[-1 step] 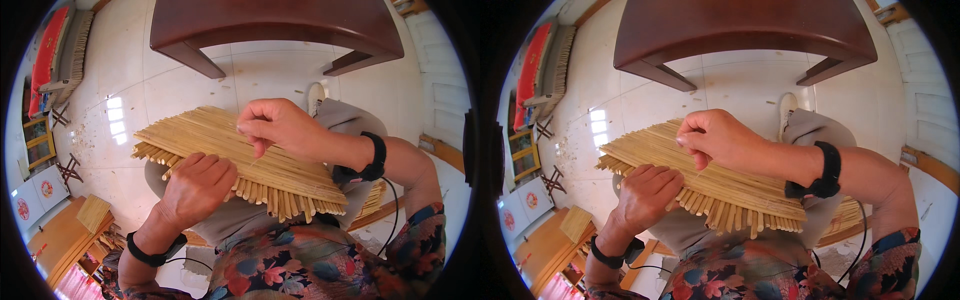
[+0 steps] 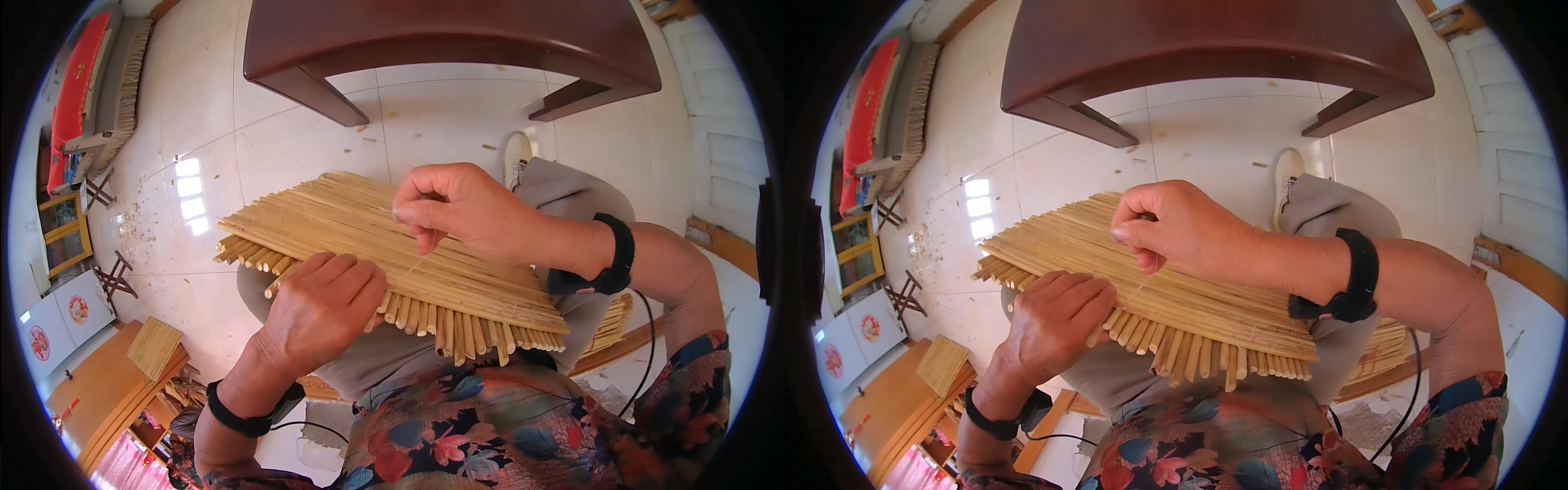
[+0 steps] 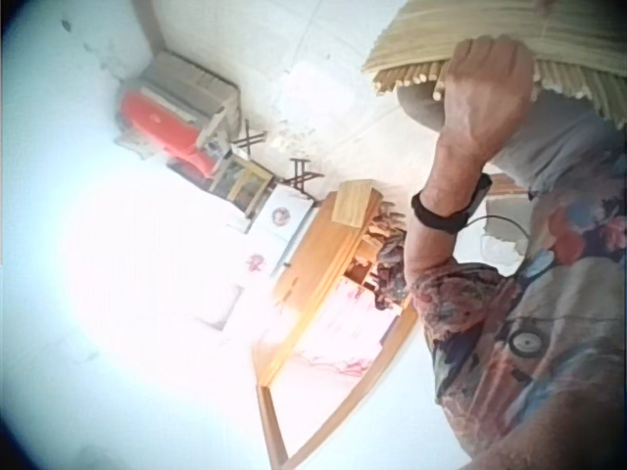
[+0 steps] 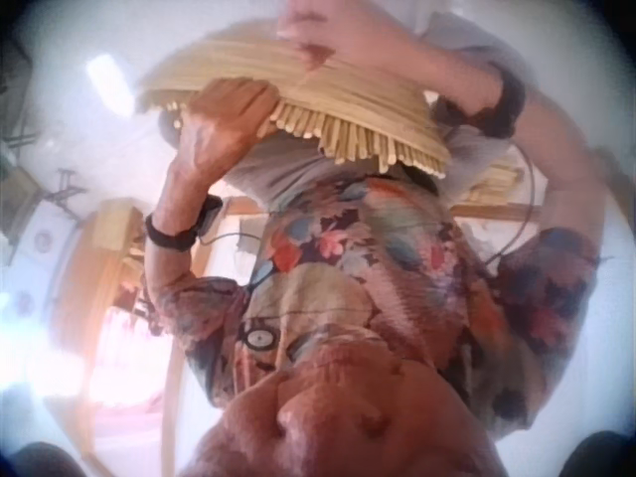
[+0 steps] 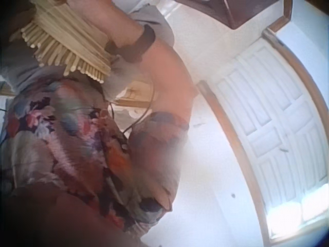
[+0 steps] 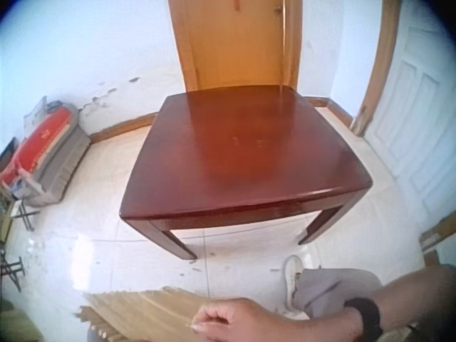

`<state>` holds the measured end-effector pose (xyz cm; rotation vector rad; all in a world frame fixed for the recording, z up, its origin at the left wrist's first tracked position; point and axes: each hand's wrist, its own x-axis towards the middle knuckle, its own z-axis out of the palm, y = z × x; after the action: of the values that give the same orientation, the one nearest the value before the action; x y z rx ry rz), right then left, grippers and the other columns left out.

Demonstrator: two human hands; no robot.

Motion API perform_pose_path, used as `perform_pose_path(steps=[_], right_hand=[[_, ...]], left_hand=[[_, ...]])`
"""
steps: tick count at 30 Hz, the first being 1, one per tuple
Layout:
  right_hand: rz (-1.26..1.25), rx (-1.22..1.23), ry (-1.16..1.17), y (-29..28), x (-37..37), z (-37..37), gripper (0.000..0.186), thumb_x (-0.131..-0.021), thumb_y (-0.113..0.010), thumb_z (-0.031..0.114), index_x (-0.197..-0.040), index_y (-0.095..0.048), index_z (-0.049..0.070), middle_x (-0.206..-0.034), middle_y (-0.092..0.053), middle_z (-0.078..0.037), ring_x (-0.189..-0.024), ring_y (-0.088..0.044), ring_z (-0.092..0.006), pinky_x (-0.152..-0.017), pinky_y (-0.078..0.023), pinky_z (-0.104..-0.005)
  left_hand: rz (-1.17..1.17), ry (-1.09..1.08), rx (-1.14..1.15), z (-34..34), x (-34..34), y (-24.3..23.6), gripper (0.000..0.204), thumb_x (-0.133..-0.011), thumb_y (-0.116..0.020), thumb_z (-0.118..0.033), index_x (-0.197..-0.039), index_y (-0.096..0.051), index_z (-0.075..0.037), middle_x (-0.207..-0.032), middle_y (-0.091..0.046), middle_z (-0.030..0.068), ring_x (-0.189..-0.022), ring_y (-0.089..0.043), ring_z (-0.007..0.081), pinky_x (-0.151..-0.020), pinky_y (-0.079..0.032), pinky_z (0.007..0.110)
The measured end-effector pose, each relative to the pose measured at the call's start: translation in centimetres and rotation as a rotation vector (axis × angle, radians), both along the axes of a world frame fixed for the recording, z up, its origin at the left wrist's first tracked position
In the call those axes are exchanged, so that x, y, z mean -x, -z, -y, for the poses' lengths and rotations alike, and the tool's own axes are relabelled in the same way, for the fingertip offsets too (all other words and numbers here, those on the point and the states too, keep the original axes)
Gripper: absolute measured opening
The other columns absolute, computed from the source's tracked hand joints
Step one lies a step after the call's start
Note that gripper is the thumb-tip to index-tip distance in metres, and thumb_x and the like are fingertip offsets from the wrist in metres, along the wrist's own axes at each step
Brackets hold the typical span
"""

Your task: The person binds together a series of wooden sticks with string, threading the string around each stick to assemble a flat mat.

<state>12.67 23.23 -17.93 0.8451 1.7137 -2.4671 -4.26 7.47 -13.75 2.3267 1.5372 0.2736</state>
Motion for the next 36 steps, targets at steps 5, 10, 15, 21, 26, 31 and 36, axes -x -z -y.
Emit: perform_pose_path(steps=[5,10,15,21,26,31,36], right_hand=[[-0.065,-0.436,-0.245,1.6,-2.0,0.9,0.012,-0.090,-0.060,0.011,-0.092,-0.064,-0.001,-0.082,-0.064,-0.013,-0.076,-0.064,-0.0267,-0.072,-0.052,-0.0377],[-0.171,-0.576,-0.150,1.9,-2.1,1.4,0.013,-0.088,-0.061,0.012,-0.094,-0.067,0.002,-0.087,-0.066,-0.016,-0.085,-0.064,-0.0350,-0.076,-0.052,-0.0411],[-0.159,-0.557,-0.297,2.0,-2.4,1.9,0.013,-0.090,-0.061,0.015,-0.096,-0.068,0.006,-0.084,-0.066,-0.014,-0.080,-0.065,-0.0344,-0.071,-0.053,-0.0411],[-0.231,-0.579,-0.447,2.5,-2.8,2.7,0.013,-0.090,-0.063,0.018,-0.099,-0.068,0.009,-0.082,-0.064,-0.010,-0.076,-0.066,-0.0315,-0.063,-0.054,-0.0400],[-0.247,-0.526,-0.481,2.3,-2.6,2.9,0.011,-0.088,-0.059,0.015,-0.091,-0.065,0.007,-0.077,-0.061,-0.012,-0.075,-0.065,-0.0334,-0.061,-0.052,-0.0442],[-0.227,-0.433,-0.455,2.5,-2.5,3.2,0.011,-0.087,-0.060,0.014,-0.089,-0.065,0.004,-0.078,-0.063,-0.013,-0.075,-0.066,-0.0327,-0.062,-0.054,-0.0435],[-0.195,-0.400,-0.447,2.4,-2.3,3.6,0.012,-0.088,-0.061,0.013,-0.087,-0.065,0.002,-0.077,-0.065,-0.015,-0.073,-0.067,-0.0342,-0.063,-0.055,-0.0439]], left_hand=[[0.014,0.022,0.048,0.9,0.5,0.0,0.033,-0.071,-0.066,-0.009,-0.102,-0.064,0.004,-0.101,-0.066,0.0130,-0.096,-0.066,0.0291,-0.085,-0.056,0.039],[0.067,-0.045,0.064,1.0,0.3,0.1,0.030,-0.068,-0.068,-0.007,-0.097,-0.070,0.001,-0.100,-0.069,0.0146,-0.095,-0.069,0.0307,-0.080,-0.057,0.042],[0.059,-0.031,0.071,1.1,0.0,0.3,0.027,-0.069,-0.067,-0.006,-0.096,-0.070,0.002,-0.099,-0.070,0.0142,-0.094,-0.069,0.0302,-0.079,-0.058,0.041],[0.039,-0.046,0.059,2.9,-0.1,0.7,0.024,-0.076,-0.067,-0.008,-0.097,-0.070,0.003,-0.103,-0.069,0.0154,-0.096,-0.069,0.0296,-0.082,-0.057,0.039],[0.030,-0.054,0.084,3.5,-0.1,0.8,0.020,-0.082,-0.064,-0.008,-0.098,-0.070,0.002,-0.103,-0.069,0.0152,-0.099,-0.069,0.0291,-0.084,-0.057,0.038],[0.003,-0.034,0.071,3.5,0.0,0.7,0.017,-0.086,-0.062,-0.009,-0.097,-0.070,0.001,-0.101,-0.070,0.0141,-0.099,-0.069,0.0280,-0.085,-0.058,0.038],[0.005,-0.046,0.072,4.0,-0.2,0.8,0.018,-0.088,-0.060,-0.011,-0.096,-0.070,0.000,-0.100,-0.070,0.0139,-0.099,-0.069,0.0277,-0.086,-0.058,0.038]])
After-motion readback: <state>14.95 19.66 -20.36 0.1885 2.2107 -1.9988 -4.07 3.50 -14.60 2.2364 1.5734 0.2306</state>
